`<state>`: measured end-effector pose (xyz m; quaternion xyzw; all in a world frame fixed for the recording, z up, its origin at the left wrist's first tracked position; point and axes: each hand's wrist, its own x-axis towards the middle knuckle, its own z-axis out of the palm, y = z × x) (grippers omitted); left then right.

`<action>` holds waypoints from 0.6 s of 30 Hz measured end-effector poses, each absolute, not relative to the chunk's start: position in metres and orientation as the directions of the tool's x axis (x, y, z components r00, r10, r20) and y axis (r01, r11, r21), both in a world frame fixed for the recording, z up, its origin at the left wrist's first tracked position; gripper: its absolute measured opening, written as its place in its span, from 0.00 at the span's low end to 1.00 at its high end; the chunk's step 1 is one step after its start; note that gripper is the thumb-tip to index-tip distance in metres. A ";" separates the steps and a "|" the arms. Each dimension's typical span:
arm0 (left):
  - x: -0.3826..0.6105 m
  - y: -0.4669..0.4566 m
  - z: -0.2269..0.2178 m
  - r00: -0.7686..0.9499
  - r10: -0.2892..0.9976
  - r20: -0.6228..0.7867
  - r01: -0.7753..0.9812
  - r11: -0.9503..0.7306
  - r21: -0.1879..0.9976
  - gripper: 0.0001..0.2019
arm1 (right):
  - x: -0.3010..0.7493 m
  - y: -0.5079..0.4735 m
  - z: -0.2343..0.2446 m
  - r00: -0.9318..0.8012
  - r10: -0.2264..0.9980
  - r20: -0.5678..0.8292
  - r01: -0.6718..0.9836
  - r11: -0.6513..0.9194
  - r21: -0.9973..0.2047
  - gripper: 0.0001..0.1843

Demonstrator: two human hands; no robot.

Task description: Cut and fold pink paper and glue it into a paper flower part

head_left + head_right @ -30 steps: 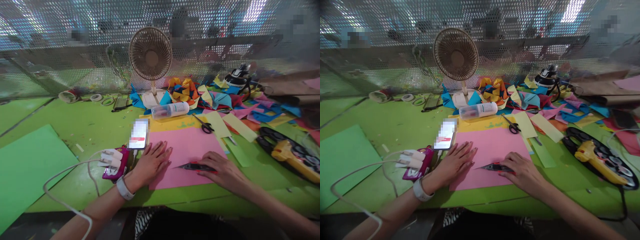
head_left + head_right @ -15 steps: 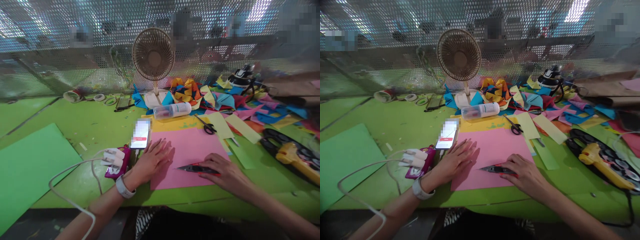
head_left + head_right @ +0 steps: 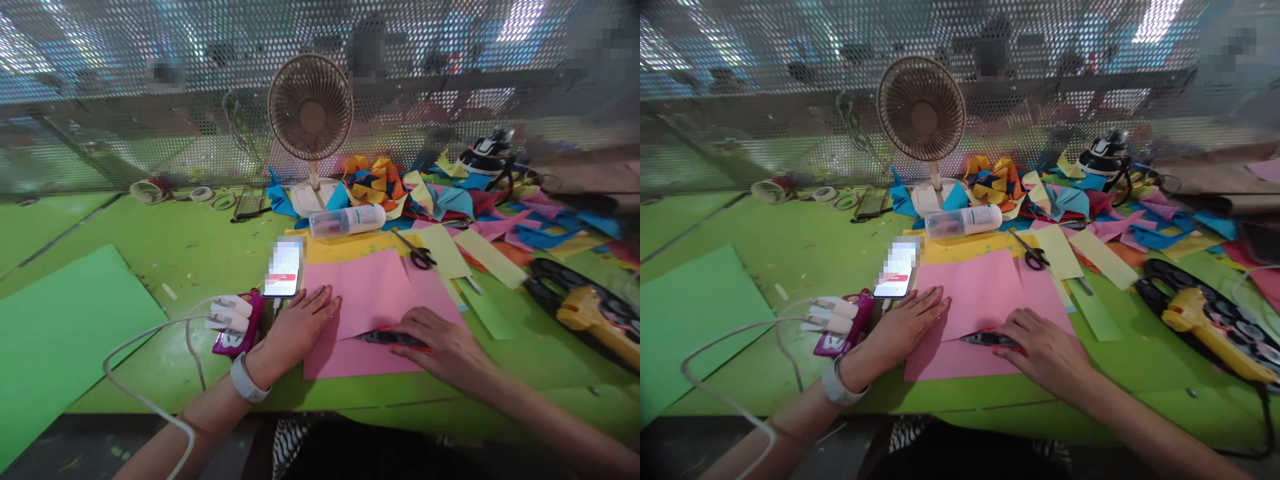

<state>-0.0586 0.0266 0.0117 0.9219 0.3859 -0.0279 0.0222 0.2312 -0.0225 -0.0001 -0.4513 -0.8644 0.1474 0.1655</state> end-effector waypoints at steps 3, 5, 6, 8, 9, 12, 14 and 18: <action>-0.058 0.026 0.012 0.700 0.711 -0.066 0.713 -0.701 0.018 0.25 | 0.235 -0.024 -0.002 -0.533 0.834 0.144 0.727 0.538 -0.427 0.12; -0.057 0.026 0.014 0.699 0.711 -0.070 0.714 -0.700 0.023 0.24 | 0.233 -0.025 0.000 -0.529 0.839 0.128 0.733 0.528 -0.429 0.12; -0.057 0.026 0.014 0.697 0.713 -0.073 0.716 -0.697 0.026 0.24 | 0.231 -0.025 0.001 -0.531 0.839 0.119 0.736 0.526 -0.426 0.12; -0.057 0.025 0.015 0.695 0.715 -0.078 0.719 -0.695 0.035 0.24 | 0.225 -0.024 0.003 -0.538 0.837 0.098 0.740 0.525 -0.421 0.13; -0.057 0.025 0.015 0.696 0.714 -0.076 0.718 -0.695 0.040 0.24 | 0.222 -0.024 0.005 -0.541 0.836 0.092 0.740 0.525 -0.421 0.13; -0.058 0.025 0.013 0.704 0.707 -0.064 0.710 -0.702 0.050 0.23 | 0.220 -0.023 0.005 -0.551 0.830 0.083 0.732 0.529 -0.429 0.13; -0.059 0.025 0.012 0.705 0.707 -0.060 0.709 -0.703 0.048 0.23 | 0.222 -0.024 0.004 -0.560 0.823 0.090 0.718 0.537 -0.443 0.12; -0.059 0.025 0.010 0.704 0.707 -0.072 0.710 -0.703 0.045 0.23 | 0.225 -0.024 0.001 -0.554 0.825 0.106 0.710 0.536 -0.456 0.12</action>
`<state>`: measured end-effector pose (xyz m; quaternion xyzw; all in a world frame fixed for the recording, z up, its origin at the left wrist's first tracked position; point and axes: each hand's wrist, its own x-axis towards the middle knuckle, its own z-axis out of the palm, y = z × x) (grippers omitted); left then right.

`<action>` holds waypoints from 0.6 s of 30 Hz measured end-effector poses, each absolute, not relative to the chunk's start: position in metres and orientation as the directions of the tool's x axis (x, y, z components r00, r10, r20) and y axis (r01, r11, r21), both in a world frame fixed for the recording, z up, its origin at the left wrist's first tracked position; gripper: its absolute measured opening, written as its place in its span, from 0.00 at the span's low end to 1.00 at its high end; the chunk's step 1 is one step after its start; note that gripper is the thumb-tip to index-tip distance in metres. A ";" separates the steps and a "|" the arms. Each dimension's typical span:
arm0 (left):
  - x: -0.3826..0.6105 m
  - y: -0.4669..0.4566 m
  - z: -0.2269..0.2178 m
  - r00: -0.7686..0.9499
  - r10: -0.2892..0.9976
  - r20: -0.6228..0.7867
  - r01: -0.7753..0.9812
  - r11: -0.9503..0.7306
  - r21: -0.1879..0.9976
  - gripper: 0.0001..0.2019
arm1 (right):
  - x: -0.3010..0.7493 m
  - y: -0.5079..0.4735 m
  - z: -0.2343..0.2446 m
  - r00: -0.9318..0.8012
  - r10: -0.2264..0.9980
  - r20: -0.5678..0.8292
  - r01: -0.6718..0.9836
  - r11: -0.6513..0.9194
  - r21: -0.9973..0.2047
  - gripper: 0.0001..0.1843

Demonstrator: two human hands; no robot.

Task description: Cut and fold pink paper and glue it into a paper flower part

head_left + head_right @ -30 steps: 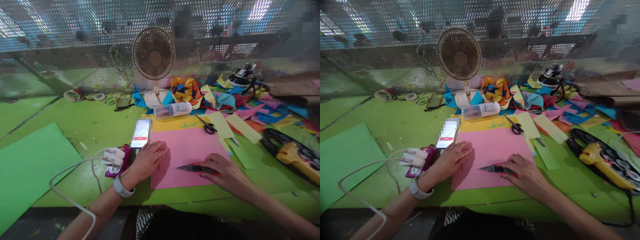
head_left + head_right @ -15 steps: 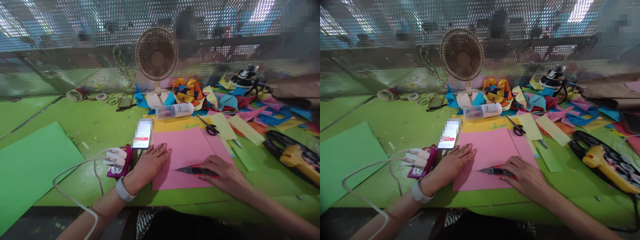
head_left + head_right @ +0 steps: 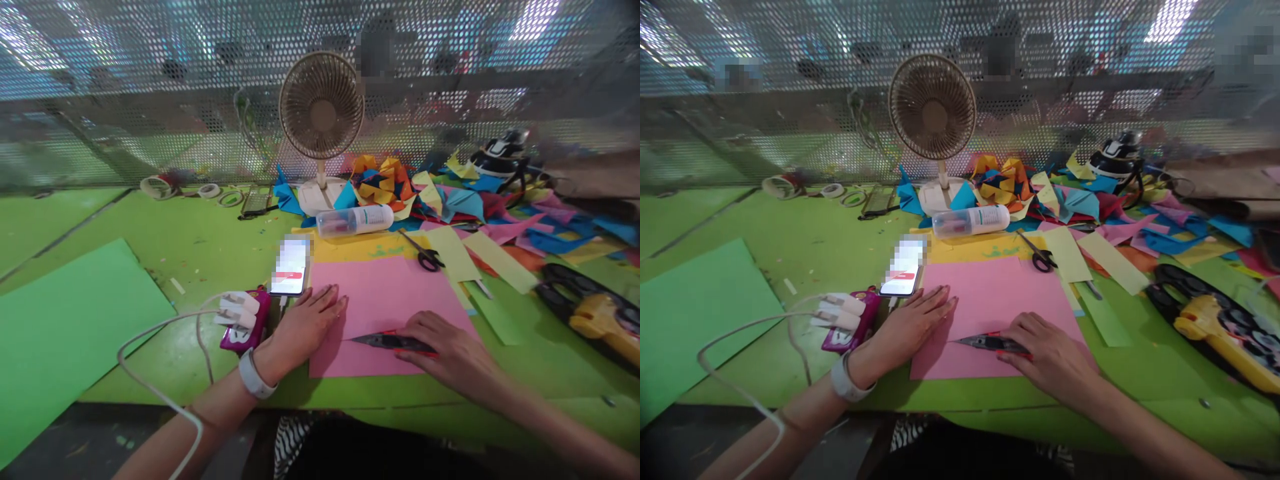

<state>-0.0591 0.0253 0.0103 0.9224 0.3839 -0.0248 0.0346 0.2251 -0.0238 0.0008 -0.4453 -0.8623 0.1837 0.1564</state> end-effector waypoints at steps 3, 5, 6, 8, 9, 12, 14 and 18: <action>-0.059 0.025 0.011 0.704 0.707 -0.068 0.711 -0.702 0.052 0.23 | 0.220 -0.023 0.003 -0.552 0.828 0.093 0.723 0.532 -0.441 0.12; -0.059 0.025 0.011 0.701 0.711 -0.062 0.714 -0.698 0.056 0.23 | 0.215 -0.022 0.004 -0.556 0.826 0.091 0.724 0.535 -0.435 0.11; -0.059 0.025 0.011 0.699 0.713 -0.060 0.715 -0.697 0.057 0.23 | 0.214 -0.022 0.005 -0.559 0.824 0.091 0.722 0.538 -0.436 0.11; -0.059 0.025 0.010 0.696 0.716 -0.052 0.718 -0.693 0.061 0.23 | 0.214 -0.022 0.005 -0.562 0.822 0.091 0.715 0.538 -0.446 0.11; -0.059 0.025 0.009 0.696 0.717 -0.044 0.718 -0.693 0.064 0.23 | 0.215 -0.022 0.005 -0.562 0.822 0.090 0.712 0.537 -0.453 0.11; -0.059 0.024 0.008 0.698 0.715 -0.028 0.715 -0.695 0.072 0.23 | 0.215 -0.022 0.005 -0.558 0.824 0.093 0.711 0.533 -0.458 0.11; -0.059 0.024 0.008 0.701 0.713 -0.032 0.713 -0.697 0.074 0.23 | 0.213 -0.022 0.005 -0.556 0.825 0.099 0.716 0.536 -0.448 0.11; -0.059 0.024 0.010 0.694 0.719 -0.048 0.720 -0.690 0.075 0.26 | 0.209 -0.021 0.006 -0.565 0.820 0.091 0.715 0.541 -0.443 0.11</action>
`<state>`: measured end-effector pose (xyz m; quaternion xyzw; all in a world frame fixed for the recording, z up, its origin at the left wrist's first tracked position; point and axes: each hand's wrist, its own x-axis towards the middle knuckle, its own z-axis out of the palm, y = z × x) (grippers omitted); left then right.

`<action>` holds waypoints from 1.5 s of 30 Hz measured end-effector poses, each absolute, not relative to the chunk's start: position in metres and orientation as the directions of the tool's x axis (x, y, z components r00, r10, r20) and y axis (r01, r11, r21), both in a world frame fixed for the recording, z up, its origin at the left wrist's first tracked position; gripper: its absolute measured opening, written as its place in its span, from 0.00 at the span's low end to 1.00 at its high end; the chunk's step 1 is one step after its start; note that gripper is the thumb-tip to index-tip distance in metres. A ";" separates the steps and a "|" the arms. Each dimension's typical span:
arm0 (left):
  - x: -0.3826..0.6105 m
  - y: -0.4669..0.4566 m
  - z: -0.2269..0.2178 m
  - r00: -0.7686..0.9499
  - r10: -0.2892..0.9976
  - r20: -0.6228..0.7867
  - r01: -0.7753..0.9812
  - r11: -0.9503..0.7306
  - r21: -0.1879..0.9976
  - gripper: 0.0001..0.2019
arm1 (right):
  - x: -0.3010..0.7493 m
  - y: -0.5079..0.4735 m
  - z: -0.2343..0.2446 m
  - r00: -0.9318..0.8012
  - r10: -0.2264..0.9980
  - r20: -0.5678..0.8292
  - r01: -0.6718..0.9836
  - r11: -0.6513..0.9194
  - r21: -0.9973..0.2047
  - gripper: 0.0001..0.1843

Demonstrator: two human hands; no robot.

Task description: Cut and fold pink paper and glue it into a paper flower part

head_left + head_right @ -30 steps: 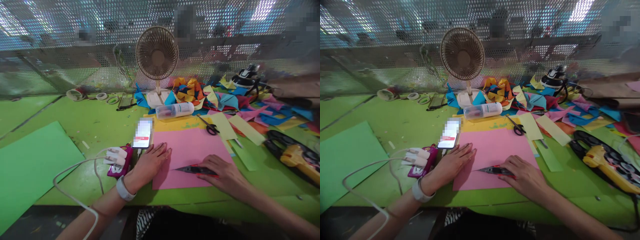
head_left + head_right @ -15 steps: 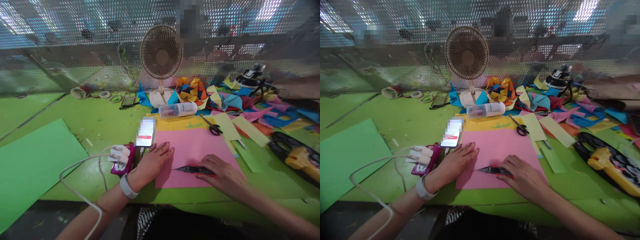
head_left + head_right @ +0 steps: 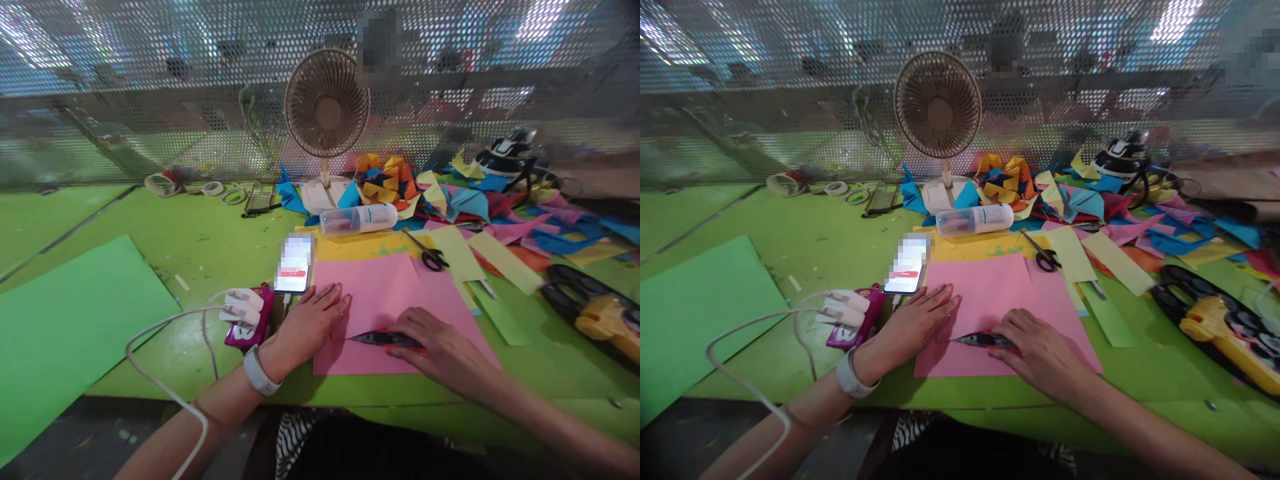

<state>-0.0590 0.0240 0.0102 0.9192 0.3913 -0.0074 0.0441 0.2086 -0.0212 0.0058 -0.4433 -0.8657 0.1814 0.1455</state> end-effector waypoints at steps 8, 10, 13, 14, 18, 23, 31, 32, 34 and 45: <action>-0.058 0.024 0.011 0.690 0.720 -0.073 0.724 -0.683 0.101 0.27 | 0.205 -0.021 0.009 -0.565 0.821 0.076 0.716 0.535 -0.448 0.12; -0.058 0.025 0.010 0.691 0.719 -0.069 0.722 -0.684 0.102 0.27 | 0.203 -0.020 0.010 -0.569 0.819 0.074 0.715 0.537 -0.448 0.11; -0.059 0.024 0.010 0.690 0.720 -0.073 0.724 -0.683 0.101 0.27 | 0.202 -0.020 0.010 -0.582 0.810 0.078 0.701 0.548 -0.458 0.11; -0.059 0.024 0.010 0.689 0.720 -0.075 0.724 -0.682 0.101 0.27 | 0.202 -0.019 0.010 -0.583 0.808 0.081 0.698 0.549 -0.460 0.11; -0.058 0.024 0.009 0.689 0.721 -0.075 0.724 -0.683 0.096 0.27 | 0.202 -0.017 0.009 -0.578 0.812 0.083 0.702 0.547 -0.456 0.11; -0.060 0.025 0.008 0.694 0.718 -0.058 0.720 -0.692 0.053 0.28 | 0.200 -0.022 0.016 -0.621 0.781 0.069 0.659 0.567 -0.494 0.11; -0.060 0.028 0.007 0.714 0.697 0.059 0.696 -0.717 0.041 0.23 | 0.253 -0.001 0.014 -0.318 0.895 0.314 0.699 0.445 -0.559 0.12; -0.060 0.028 0.006 0.715 0.694 0.087 0.693 -0.719 0.041 0.27 | 0.267 0.006 0.013 -0.212 0.909 0.358 0.757 0.384 -0.528 0.13; -0.059 0.029 0.005 0.720 0.685 0.114 0.687 -0.726 0.024 0.34 | 0.296 0.020 0.009 -0.041 0.926 0.376 0.880 0.212 -0.425 0.14; -0.065 0.035 0.006 0.766 0.642 0.035 0.643 -0.766 -0.020 0.40 | 0.315 0.033 -0.001 -0.219 0.899 0.378 0.933 0.307 -0.190 0.27</action>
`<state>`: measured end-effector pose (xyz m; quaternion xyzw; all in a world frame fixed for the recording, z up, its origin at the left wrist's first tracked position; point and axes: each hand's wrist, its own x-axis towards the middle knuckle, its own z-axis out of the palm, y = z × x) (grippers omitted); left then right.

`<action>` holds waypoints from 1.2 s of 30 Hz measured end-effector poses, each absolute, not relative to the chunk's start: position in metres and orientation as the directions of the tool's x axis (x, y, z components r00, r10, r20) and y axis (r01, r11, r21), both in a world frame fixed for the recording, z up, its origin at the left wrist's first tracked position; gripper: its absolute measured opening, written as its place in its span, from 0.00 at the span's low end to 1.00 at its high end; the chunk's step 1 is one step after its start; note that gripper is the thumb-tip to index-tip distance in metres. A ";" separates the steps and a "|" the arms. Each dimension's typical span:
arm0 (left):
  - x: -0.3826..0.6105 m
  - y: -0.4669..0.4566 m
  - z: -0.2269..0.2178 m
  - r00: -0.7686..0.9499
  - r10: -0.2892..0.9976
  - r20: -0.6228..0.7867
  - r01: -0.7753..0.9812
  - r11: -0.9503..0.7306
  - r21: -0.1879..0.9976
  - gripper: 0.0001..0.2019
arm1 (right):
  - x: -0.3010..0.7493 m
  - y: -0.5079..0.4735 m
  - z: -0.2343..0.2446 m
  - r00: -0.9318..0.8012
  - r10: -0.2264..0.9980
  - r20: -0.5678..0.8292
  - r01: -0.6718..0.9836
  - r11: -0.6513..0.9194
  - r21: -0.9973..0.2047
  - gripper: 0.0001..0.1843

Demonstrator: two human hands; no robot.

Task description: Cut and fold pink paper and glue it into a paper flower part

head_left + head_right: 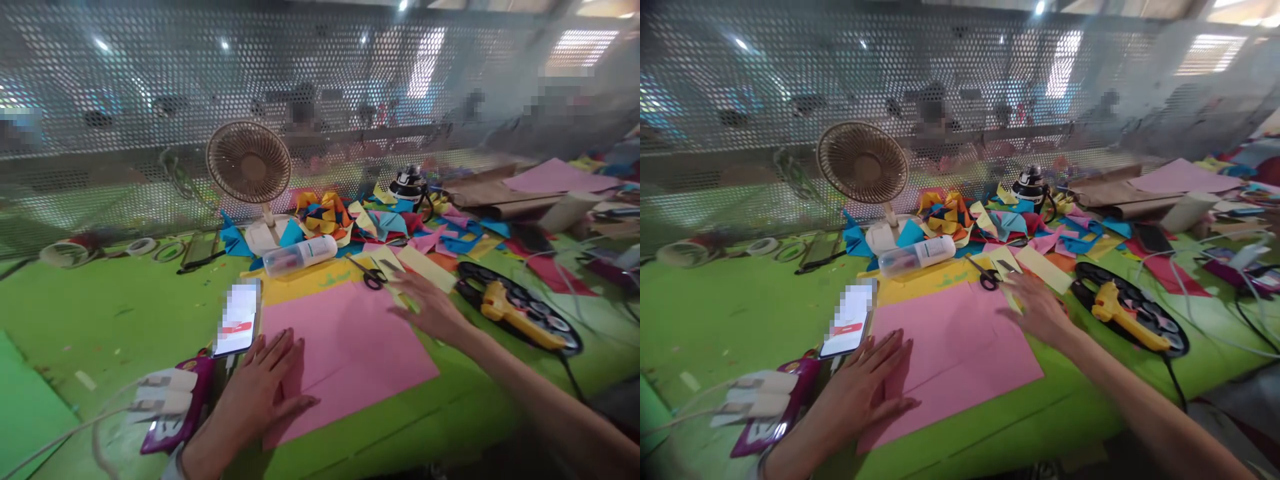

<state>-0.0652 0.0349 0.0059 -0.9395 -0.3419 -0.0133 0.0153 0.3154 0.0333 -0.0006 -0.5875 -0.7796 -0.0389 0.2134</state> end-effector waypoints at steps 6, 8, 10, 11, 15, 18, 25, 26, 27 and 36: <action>-0.067 0.035 0.010 0.797 0.603 0.029 0.603 -0.798 0.001 0.39 | 0.277 0.019 0.002 -0.683 0.724 0.098 0.669 0.673 -0.315 0.42; -0.067 0.035 0.009 0.803 0.594 0.047 0.595 -0.804 -0.008 0.38 | 0.275 0.017 -0.003 -0.686 0.716 0.130 0.663 0.688 -0.295 0.38; -0.066 0.035 0.009 0.806 0.588 0.059 0.590 -0.807 -0.020 0.37 | 0.275 0.015 -0.008 -0.688 0.701 0.187 0.658 0.712 -0.245 0.35; -0.066 0.035 0.009 0.807 0.587 0.061 0.589 -0.808 -0.027 0.37 | 0.274 0.013 -0.011 -0.688 0.692 0.218 0.657 0.722 -0.218 0.32; -0.064 0.035 0.010 0.806 0.589 0.057 0.592 -0.805 -0.045 0.38 | 0.270 0.008 -0.017 -0.671 0.660 0.337 0.661 0.739 -0.131 0.23; -0.061 0.033 0.012 0.797 0.604 0.025 0.604 -0.795 -0.059 0.37 | 0.266 0.006 -0.021 -0.679 0.625 0.385 0.653 0.754 -0.072 0.19; -0.038 0.023 0.017 0.791 0.611 -0.028 0.606 -0.789 -0.105 0.27 | 0.266 0.004 -0.022 -0.656 0.608 0.447 0.644 0.760 -0.091 0.18; -0.034 0.022 0.017 0.796 0.604 -0.041 0.596 -0.794 -0.115 0.25 | 0.267 0.004 -0.020 -0.653 0.614 0.444 0.639 0.761 -0.112 0.18; -0.031 0.020 0.016 0.802 0.595 -0.052 0.586 -0.801 -0.125 0.23 | 0.268 0.004 -0.017 -0.653 0.620 0.435 0.632 0.763 -0.139 0.19; -0.024 0.015 0.015 0.779 0.617 -0.111 0.602 -0.786 -0.143 0.36 | 0.276 0.002 -0.009 -0.675 0.642 0.363 0.605 0.763 -0.225 0.25</action>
